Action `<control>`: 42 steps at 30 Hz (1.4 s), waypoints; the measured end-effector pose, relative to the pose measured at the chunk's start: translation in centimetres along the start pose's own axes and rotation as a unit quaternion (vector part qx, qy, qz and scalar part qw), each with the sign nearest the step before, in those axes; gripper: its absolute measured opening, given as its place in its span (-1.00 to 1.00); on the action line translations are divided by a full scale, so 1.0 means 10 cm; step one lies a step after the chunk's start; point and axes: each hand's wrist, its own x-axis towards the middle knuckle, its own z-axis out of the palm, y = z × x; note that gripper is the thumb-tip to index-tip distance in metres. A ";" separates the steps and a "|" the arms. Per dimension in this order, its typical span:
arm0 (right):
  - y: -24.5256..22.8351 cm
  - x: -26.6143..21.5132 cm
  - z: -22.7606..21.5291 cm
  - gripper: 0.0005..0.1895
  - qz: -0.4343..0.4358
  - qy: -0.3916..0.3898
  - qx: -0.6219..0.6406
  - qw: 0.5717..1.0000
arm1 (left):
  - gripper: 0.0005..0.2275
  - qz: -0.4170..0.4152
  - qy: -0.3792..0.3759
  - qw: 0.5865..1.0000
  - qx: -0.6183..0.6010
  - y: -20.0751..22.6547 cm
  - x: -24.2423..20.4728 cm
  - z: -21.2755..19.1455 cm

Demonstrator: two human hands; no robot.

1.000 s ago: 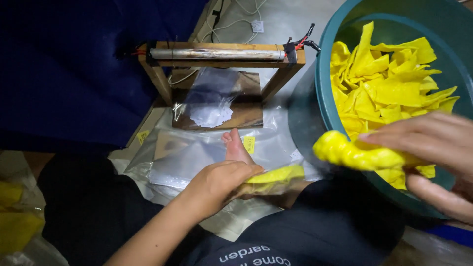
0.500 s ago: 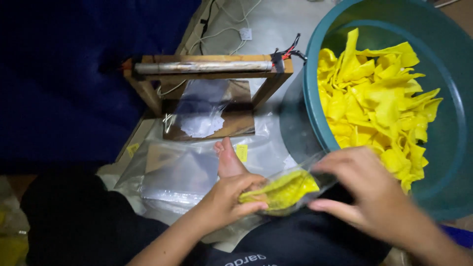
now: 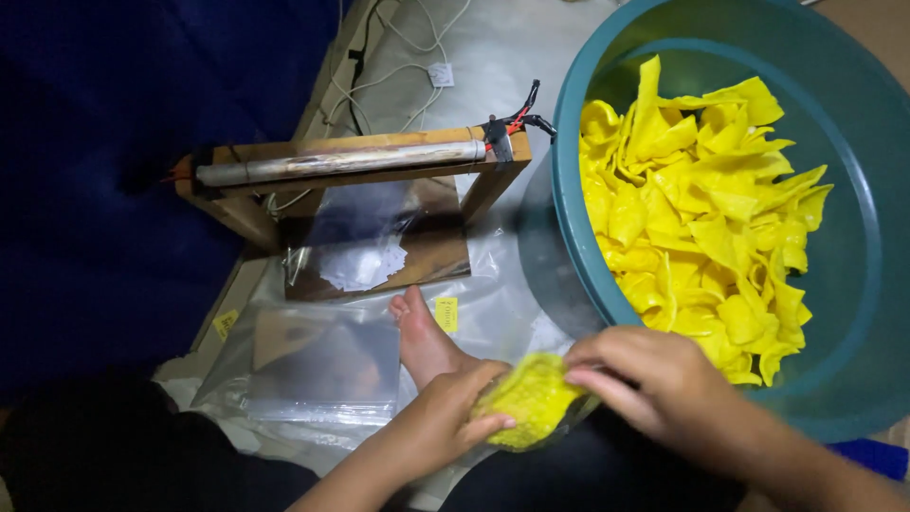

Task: The person repeatedly picks yellow food pieces from a green basin, places them into clear plastic bags, and seals each bag using a heated sealing bar. The sealed bags are set aside on the floor.

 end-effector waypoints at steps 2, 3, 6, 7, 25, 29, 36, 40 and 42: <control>0.12 0.09 -0.32 -0.91 0.122 0.024 -0.034 0.992 | -0.53 -0.029 0.016 0.999 -0.023 -0.06 0.00 -0.03; 0.18 0.13 -0.47 -0.90 0.241 0.046 -0.068 0.967 | -0.43 -0.057 0.033 0.997 -0.045 -0.08 -0.01 -0.05; 1.36 0.31 -0.95 -0.85 0.041 0.301 -0.082 0.949 | -0.54 -0.002 0.032 0.942 -0.335 0.15 -0.08 -0.14; 1.77 0.43 -1.00 -0.85 0.039 0.302 -0.082 0.949 | -0.54 -0.001 0.033 0.942 -0.334 0.12 -0.10 -0.12; 0.73 0.37 -0.99 -0.86 0.128 0.213 0.069 0.966 | -0.73 -0.007 0.118 0.992 -0.043 0.14 -0.02 -0.39; -0.05 0.55 -0.98 -0.84 0.063 -0.004 -0.039 0.997 | -0.69 0.027 0.103 0.992 -0.068 0.25 -0.17 -0.37; 0.10 0.09 -0.74 -0.84 0.022 0.082 -0.029 0.996 | -0.59 0.012 0.099 0.979 -0.175 0.33 -0.43 -0.40; -0.43 0.51 -0.57 -0.82 -0.059 -0.055 0.002 0.997 | -0.49 0.039 0.045 0.987 -0.146 0.53 -0.44 -0.40; -0.41 0.58 -0.52 -0.73 -0.053 0.027 0.048 0.997 | -0.44 0.010 0.063 0.962 -0.266 0.51 -0.44 -0.38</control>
